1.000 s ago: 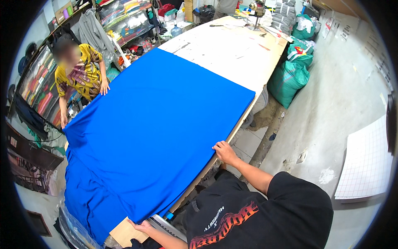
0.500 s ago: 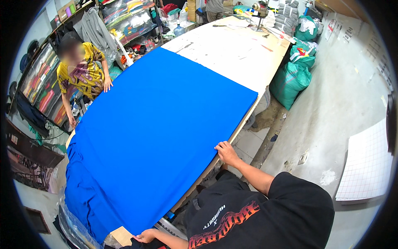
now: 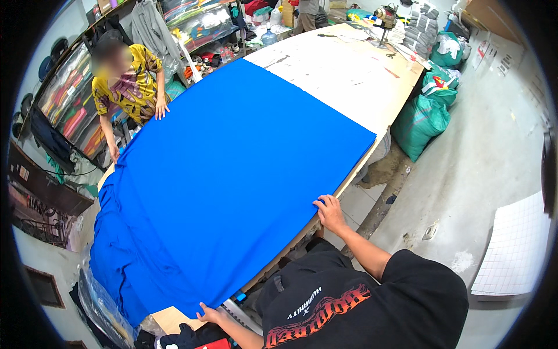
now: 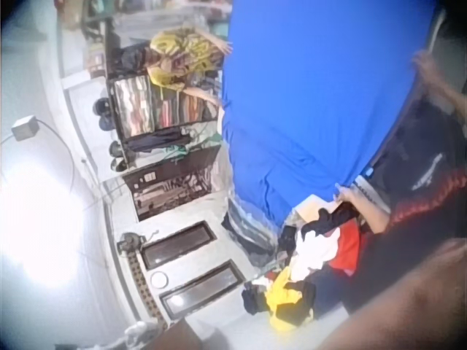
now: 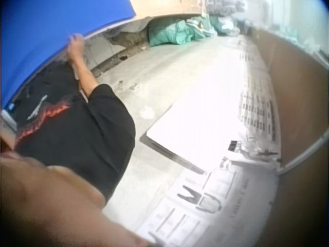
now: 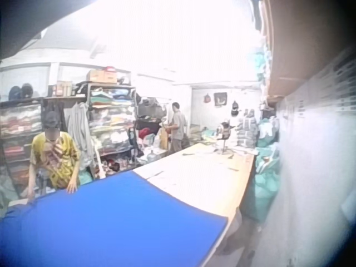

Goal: The person spreads a large blue fabric on a table and uses a long straightedge and rotary cutter to cut the fabric into rectangular pieces. A coworker assists by holding the fabric and straightedge. The person repeatedly aligns the straightedge and cuts the fabric multiple times.

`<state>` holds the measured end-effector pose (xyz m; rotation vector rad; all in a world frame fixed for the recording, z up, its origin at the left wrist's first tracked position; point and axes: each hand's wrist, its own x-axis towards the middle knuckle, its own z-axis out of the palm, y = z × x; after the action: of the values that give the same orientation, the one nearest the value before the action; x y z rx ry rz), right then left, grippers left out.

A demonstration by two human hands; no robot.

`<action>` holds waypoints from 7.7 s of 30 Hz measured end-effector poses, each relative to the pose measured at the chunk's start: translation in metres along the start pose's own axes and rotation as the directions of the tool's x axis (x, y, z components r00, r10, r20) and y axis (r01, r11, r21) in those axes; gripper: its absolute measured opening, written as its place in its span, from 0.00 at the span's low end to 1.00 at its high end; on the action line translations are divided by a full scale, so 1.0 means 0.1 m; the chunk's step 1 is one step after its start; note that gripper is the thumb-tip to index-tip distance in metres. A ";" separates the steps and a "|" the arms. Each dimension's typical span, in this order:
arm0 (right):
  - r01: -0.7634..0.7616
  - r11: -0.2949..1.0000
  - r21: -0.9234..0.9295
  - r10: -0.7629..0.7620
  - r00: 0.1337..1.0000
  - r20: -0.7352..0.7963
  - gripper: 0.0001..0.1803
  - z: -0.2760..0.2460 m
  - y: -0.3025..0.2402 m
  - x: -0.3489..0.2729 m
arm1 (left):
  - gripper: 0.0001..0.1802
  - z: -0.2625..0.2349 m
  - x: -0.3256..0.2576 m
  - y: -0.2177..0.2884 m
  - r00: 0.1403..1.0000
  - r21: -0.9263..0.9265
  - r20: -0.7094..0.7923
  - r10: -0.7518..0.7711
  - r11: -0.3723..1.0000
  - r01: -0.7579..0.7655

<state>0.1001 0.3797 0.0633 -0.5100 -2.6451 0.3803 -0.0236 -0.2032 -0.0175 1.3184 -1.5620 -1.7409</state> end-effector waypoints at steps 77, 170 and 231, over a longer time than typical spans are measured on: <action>0.044 0.998 0.047 -0.054 0.970 0.238 0.39 0.21 0.71 0.22 | 0.25 -0.28 -0.06 0.29 0.747 0.598 0.311 0.588 0.490 -0.635; 0.042 0.960 -0.277 -0.048 0.999 -0.014 0.27 1.43 2.38 5.35 | 0.31 1.24 -3.41 -0.39 0.778 0.815 0.579 0.245 -0.140 -0.563; 0.799 0.483 0.358 -0.859 0.354 0.369 0.34 1.03 -2.20 0.10 | 0.18 1.05 -1.38 1.34 0.489 -0.115 0.711 0.506 0.769 -0.628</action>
<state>-0.0187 0.1678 0.0510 1.1838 -2.8825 0.3431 -0.0873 -0.0706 0.1448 0.0005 -2.2496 -1.7421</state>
